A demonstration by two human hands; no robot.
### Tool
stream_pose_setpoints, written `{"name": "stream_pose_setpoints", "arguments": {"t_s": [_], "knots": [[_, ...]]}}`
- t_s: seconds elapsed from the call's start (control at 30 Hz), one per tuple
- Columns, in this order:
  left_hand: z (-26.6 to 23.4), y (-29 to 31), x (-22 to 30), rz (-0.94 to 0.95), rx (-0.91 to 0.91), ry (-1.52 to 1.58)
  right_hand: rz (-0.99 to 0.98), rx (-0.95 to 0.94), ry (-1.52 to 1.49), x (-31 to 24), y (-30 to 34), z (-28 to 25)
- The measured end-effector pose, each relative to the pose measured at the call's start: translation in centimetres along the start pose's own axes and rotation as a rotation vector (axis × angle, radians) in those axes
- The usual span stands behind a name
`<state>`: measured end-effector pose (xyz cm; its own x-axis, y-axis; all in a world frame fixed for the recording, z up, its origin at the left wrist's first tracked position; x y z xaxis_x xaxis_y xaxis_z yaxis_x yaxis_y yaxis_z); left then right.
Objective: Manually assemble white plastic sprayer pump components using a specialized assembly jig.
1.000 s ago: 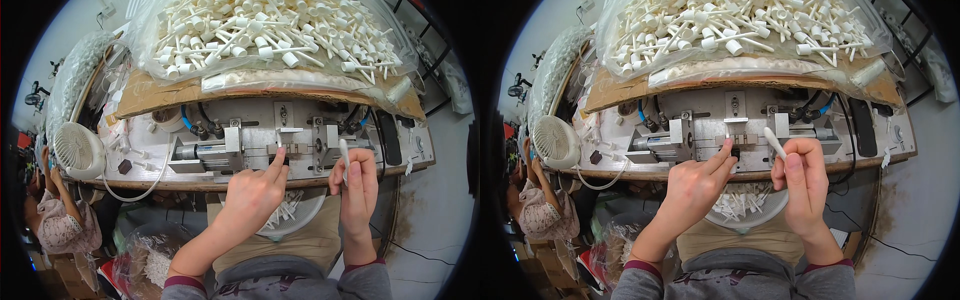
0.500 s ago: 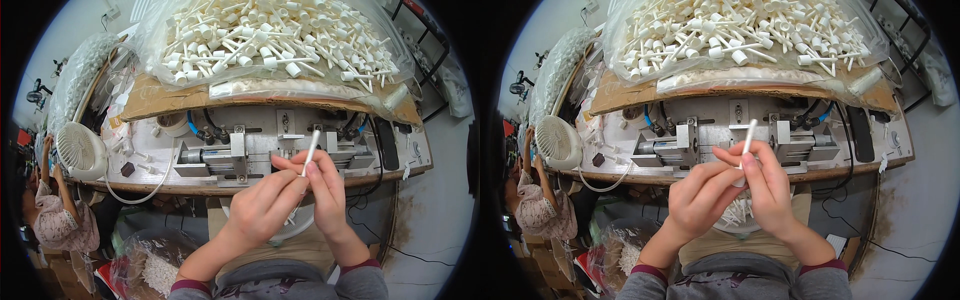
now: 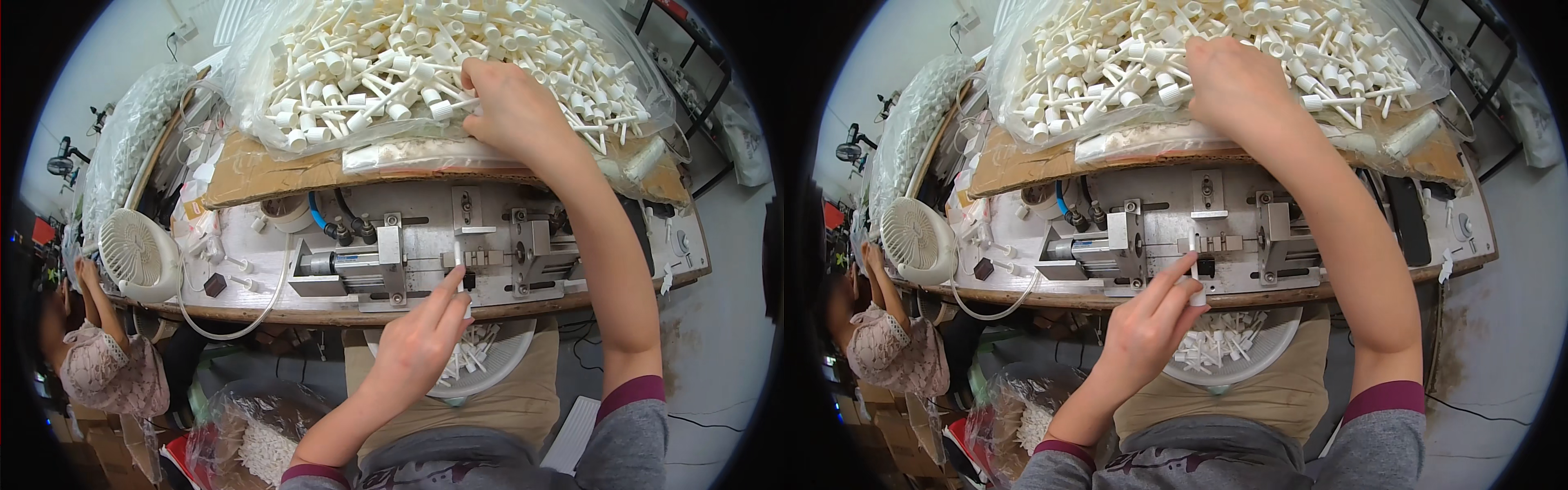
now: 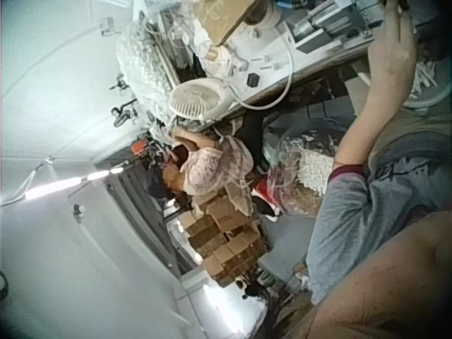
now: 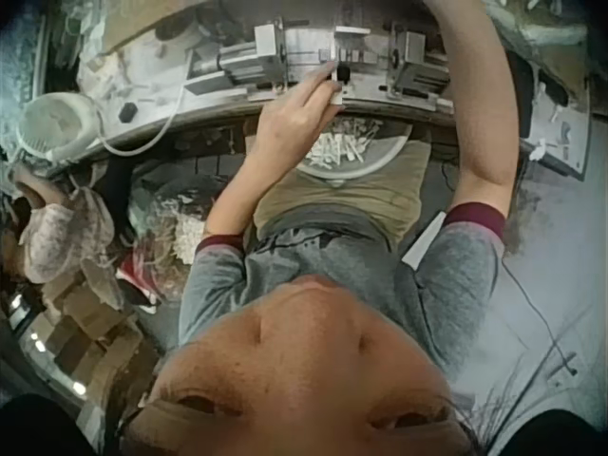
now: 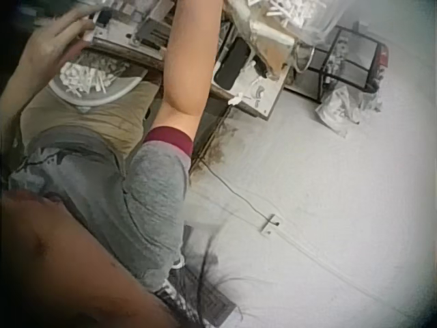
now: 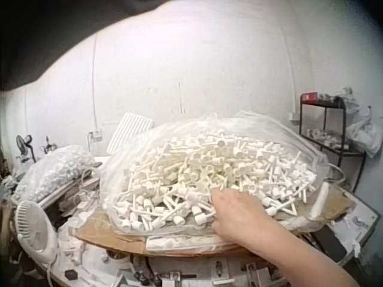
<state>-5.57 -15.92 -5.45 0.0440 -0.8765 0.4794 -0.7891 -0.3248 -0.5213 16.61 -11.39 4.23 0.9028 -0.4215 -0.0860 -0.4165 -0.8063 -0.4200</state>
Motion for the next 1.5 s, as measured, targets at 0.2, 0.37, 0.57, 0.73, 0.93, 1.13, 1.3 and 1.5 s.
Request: {"name": "stream_pose_setpoints", "arguments": {"t_s": [0.2, 0.37, 0.57, 0.73, 0.93, 1.13, 1.3, 1.5], "knots": [[1.0, -0.7, -0.7, 0.12, -0.065, -0.198, -0.053, -0.087, 0.024, 2.0, 0.1, 0.3], [1.1, -1.0, -0.9, 0.107, -0.089, -0.215, -0.126, 0.145, -0.1, 3.8, 2.7, -2.2], [0.5, -1.0, -1.7, 0.013, -0.046, 0.042, -0.512, 0.519, -0.3, 0.1, 10.3, -3.9], [-1.5, -1.7, -1.4, -0.328, 0.175, 0.821, -0.702, 0.515, -0.235, -3.5, 16.9, -2.3], [-2.7, -0.3, -0.3, -0.067, 0.21, 0.321, -0.395, 0.522, -0.496, -2.0, 17.8, -1.6], [0.8, 0.7, -0.7, 0.094, 0.095, -0.108, 0.426, 0.133, -1.214, 0.9, 19.7, -0.1], [1.1, -0.3, -0.5, 0.083, 0.027, -0.256, 0.553, -0.038, -1.391, 0.8, 20.3, -0.4], [1.1, -0.6, -0.5, 0.066, -0.036, -0.262, 0.601, -0.081, -1.409, 0.6, 21.1, -0.1]]}}
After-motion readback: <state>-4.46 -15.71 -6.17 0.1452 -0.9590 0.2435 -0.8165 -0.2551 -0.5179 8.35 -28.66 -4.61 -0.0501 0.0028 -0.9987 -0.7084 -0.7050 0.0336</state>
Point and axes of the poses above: each hand's wrist, its own y-axis away from the middle knuckle, its own z-axis out of the palm, x = y × z, the point moved 5 cm from there along -y, towards the middle knuckle, and after that the axes turned 4 degrees about x, right-handed, at the moved point
